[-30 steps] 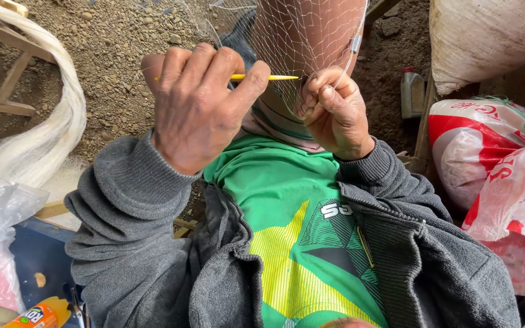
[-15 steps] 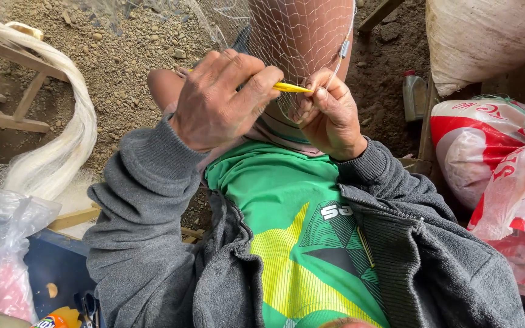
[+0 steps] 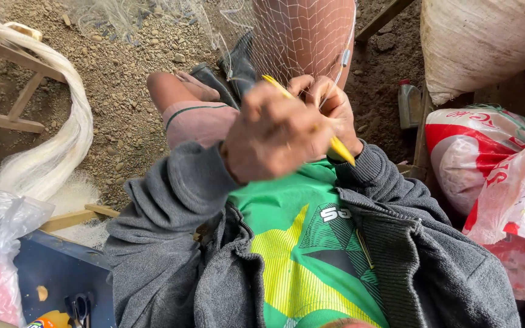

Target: Repairing a fishing net by weaving new line into the mesh using a netting needle.

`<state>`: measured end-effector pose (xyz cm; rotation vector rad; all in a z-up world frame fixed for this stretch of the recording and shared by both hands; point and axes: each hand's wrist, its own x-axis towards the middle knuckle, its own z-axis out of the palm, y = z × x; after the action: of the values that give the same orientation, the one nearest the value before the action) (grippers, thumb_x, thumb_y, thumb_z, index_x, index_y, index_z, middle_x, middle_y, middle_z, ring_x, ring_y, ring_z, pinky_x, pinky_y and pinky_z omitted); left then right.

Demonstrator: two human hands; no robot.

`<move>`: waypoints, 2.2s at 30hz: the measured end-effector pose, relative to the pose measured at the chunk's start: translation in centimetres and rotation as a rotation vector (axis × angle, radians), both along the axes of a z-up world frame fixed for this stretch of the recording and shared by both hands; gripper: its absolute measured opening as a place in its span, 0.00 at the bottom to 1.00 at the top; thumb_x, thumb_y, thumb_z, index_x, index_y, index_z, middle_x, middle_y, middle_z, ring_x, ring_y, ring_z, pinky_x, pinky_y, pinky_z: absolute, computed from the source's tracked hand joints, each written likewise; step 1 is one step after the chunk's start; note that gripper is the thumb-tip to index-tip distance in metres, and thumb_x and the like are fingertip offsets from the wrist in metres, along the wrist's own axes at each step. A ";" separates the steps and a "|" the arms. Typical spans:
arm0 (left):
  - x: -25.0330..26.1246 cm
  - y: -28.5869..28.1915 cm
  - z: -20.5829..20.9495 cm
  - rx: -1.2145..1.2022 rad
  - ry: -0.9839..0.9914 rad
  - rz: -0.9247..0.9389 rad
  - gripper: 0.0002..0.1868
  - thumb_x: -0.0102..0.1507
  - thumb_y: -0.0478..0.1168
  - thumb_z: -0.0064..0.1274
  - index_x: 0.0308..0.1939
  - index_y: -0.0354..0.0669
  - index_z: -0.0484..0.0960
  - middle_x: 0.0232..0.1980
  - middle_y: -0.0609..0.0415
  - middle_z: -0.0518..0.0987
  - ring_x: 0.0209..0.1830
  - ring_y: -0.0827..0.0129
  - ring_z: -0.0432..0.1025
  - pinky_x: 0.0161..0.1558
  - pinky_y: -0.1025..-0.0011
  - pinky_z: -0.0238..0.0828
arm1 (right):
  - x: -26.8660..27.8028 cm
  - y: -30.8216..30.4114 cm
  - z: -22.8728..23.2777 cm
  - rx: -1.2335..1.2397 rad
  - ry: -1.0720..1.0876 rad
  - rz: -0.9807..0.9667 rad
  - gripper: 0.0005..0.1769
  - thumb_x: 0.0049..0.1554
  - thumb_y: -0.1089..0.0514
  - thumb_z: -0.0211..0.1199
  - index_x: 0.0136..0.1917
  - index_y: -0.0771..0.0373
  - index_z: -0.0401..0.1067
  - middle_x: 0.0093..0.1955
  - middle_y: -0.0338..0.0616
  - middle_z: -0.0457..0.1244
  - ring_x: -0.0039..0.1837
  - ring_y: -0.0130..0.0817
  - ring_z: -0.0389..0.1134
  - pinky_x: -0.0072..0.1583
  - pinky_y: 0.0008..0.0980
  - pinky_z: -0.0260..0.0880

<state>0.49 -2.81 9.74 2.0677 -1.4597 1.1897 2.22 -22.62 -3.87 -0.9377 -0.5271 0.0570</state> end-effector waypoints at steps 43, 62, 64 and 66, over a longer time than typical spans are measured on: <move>1.4 3.7 -3.9 -0.381 0.714 0.094 0.18 0.79 0.18 0.62 0.72 0.24 0.81 0.64 0.38 0.74 0.67 0.50 0.82 0.77 0.60 0.90 | -0.2 1.3 0.7 0.217 0.166 0.037 0.19 0.67 0.71 0.75 0.53 0.56 0.65 0.62 0.55 0.74 0.41 0.30 0.62 0.49 0.26 0.72; 1.1 4.4 -3.4 -0.313 0.797 -0.010 0.02 0.79 0.26 0.65 0.53 0.32 0.87 0.52 0.44 0.83 0.50 0.56 0.81 0.58 0.61 0.82 | -0.1 1.5 0.9 0.209 0.144 0.014 0.19 0.66 0.70 0.75 0.52 0.57 0.64 0.61 0.56 0.75 0.40 0.31 0.62 0.49 0.31 0.71; 0.4 4.7 -2.1 -0.297 0.856 -0.045 0.03 0.80 0.28 0.63 0.51 0.34 0.85 0.49 0.47 0.86 0.48 0.57 0.81 0.56 0.60 0.79 | -0.1 1.6 0.8 0.217 0.135 0.015 0.19 0.66 0.70 0.75 0.52 0.57 0.64 0.61 0.57 0.75 0.40 0.31 0.62 0.49 0.31 0.71; -0.5 5.0 -0.5 -0.313 1.115 -0.116 0.10 0.86 0.41 0.50 0.57 0.39 0.81 0.50 0.52 0.89 0.50 0.67 0.86 0.52 0.69 0.82 | -0.1 1.7 0.9 0.157 0.109 -0.018 0.19 0.66 0.70 0.75 0.53 0.56 0.64 0.61 0.57 0.74 0.41 0.31 0.64 0.48 0.28 0.71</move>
<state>-0.03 2.22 9.20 1.8397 -0.7527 0.0789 2.14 -20.90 -2.97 -0.7811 -0.4156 0.0492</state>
